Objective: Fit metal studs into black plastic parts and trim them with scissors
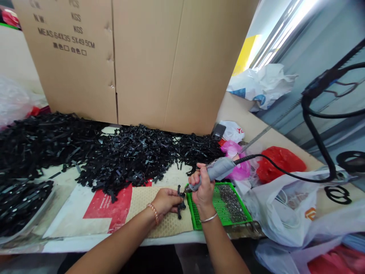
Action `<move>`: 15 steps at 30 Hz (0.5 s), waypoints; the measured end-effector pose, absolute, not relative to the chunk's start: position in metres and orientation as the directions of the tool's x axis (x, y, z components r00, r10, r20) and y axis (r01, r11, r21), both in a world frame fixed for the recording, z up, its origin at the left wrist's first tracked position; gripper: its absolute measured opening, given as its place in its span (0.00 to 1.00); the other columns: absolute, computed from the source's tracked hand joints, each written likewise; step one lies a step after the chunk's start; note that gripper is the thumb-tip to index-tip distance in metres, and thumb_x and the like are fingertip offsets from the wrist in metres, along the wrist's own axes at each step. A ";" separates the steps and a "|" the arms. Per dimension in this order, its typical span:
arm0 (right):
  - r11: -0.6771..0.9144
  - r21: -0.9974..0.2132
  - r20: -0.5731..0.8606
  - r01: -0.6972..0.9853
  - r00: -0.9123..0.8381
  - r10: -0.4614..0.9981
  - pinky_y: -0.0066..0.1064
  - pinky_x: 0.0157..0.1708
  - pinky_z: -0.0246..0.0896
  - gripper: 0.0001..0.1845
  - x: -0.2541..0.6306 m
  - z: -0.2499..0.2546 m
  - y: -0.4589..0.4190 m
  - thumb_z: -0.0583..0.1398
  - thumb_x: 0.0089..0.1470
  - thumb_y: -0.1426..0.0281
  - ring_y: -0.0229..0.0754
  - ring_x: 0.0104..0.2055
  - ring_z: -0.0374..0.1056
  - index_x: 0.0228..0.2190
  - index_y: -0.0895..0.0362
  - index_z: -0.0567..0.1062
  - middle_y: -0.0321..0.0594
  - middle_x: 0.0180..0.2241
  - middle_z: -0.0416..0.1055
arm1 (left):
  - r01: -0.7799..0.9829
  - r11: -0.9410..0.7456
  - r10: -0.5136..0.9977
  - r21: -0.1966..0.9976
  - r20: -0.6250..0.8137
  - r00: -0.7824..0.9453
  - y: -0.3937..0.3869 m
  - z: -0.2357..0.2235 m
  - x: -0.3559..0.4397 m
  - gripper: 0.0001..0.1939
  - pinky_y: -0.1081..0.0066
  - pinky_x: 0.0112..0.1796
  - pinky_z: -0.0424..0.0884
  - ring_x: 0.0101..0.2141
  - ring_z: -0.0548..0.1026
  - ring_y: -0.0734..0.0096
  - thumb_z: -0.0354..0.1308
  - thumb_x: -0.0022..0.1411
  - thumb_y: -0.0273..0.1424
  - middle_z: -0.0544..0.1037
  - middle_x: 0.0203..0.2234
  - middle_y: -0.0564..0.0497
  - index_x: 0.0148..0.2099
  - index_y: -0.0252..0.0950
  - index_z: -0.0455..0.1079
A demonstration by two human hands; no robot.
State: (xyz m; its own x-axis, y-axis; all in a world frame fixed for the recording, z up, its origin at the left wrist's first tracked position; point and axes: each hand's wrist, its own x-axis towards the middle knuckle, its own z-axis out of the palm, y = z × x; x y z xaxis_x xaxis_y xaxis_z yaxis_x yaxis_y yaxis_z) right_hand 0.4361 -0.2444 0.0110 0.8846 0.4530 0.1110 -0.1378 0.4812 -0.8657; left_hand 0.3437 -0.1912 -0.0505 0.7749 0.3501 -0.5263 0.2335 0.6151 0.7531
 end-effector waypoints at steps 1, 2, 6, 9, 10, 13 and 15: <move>0.483 -0.865 0.111 -0.136 0.886 0.449 0.21 0.15 0.49 0.23 0.436 0.011 -0.245 0.67 0.42 0.53 0.29 0.14 0.50 0.32 0.56 0.69 0.22 0.12 0.54 | 0.233 0.614 0.352 0.754 -0.525 0.775 -0.191 -0.051 0.344 0.11 0.75 0.23 0.71 0.22 0.73 0.74 0.69 0.38 0.27 0.76 0.21 0.49 0.27 0.28 0.73; 0.486 -0.863 0.113 -0.134 0.888 0.445 0.21 0.15 0.49 0.23 0.435 0.011 -0.245 0.68 0.42 0.54 0.29 0.14 0.51 0.32 0.56 0.69 0.22 0.12 0.54 | 0.233 0.613 0.351 0.755 -0.524 0.776 -0.191 -0.051 0.344 0.11 0.75 0.23 0.71 0.22 0.73 0.74 0.69 0.39 0.27 0.76 0.22 0.49 0.27 0.28 0.73; 0.496 -0.859 0.122 -0.125 0.892 0.436 0.21 0.16 0.50 0.22 0.435 0.011 -0.246 0.68 0.42 0.55 0.29 0.14 0.51 0.31 0.57 0.70 0.23 0.12 0.55 | 0.230 0.616 0.350 0.753 -0.524 0.776 -0.191 -0.049 0.344 0.09 0.75 0.23 0.71 0.22 0.73 0.74 0.67 0.40 0.25 0.76 0.21 0.49 0.27 0.28 0.73; 0.495 -0.861 0.127 -0.117 0.893 0.433 0.21 0.16 0.49 0.22 0.437 0.009 -0.246 0.68 0.42 0.55 0.29 0.14 0.51 0.32 0.57 0.70 0.23 0.13 0.55 | 0.225 0.614 0.358 0.757 -0.521 0.775 -0.191 -0.049 0.344 0.07 0.75 0.23 0.71 0.22 0.73 0.74 0.65 0.40 0.24 0.76 0.21 0.50 0.27 0.28 0.73; 0.494 -0.862 0.132 -0.112 0.892 0.432 0.21 0.16 0.49 0.21 0.437 0.009 -0.246 0.67 0.43 0.55 0.29 0.14 0.51 0.32 0.57 0.70 0.23 0.13 0.55 | 0.226 0.612 0.357 0.758 -0.520 0.776 -0.191 -0.050 0.344 0.07 0.75 0.23 0.71 0.22 0.73 0.74 0.65 0.40 0.24 0.76 0.21 0.49 0.27 0.28 0.73; 0.491 -0.866 0.148 -0.099 0.886 0.439 0.22 0.16 0.49 0.21 0.438 0.007 -0.246 0.67 0.44 0.55 0.29 0.14 0.51 0.32 0.56 0.69 0.23 0.13 0.54 | 0.236 0.608 0.349 0.758 -0.522 0.778 -0.192 -0.052 0.345 0.07 0.75 0.23 0.71 0.22 0.73 0.75 0.65 0.41 0.24 0.76 0.22 0.49 0.28 0.28 0.73; 0.485 -0.870 0.155 -0.093 0.881 0.447 0.22 0.16 0.49 0.20 0.437 0.005 -0.246 0.66 0.45 0.56 0.29 0.14 0.51 0.32 0.56 0.69 0.23 0.13 0.54 | 0.241 0.606 0.349 0.758 -0.526 0.775 -0.192 -0.052 0.345 0.07 0.75 0.23 0.71 0.22 0.73 0.75 0.65 0.41 0.24 0.77 0.22 0.49 0.28 0.28 0.73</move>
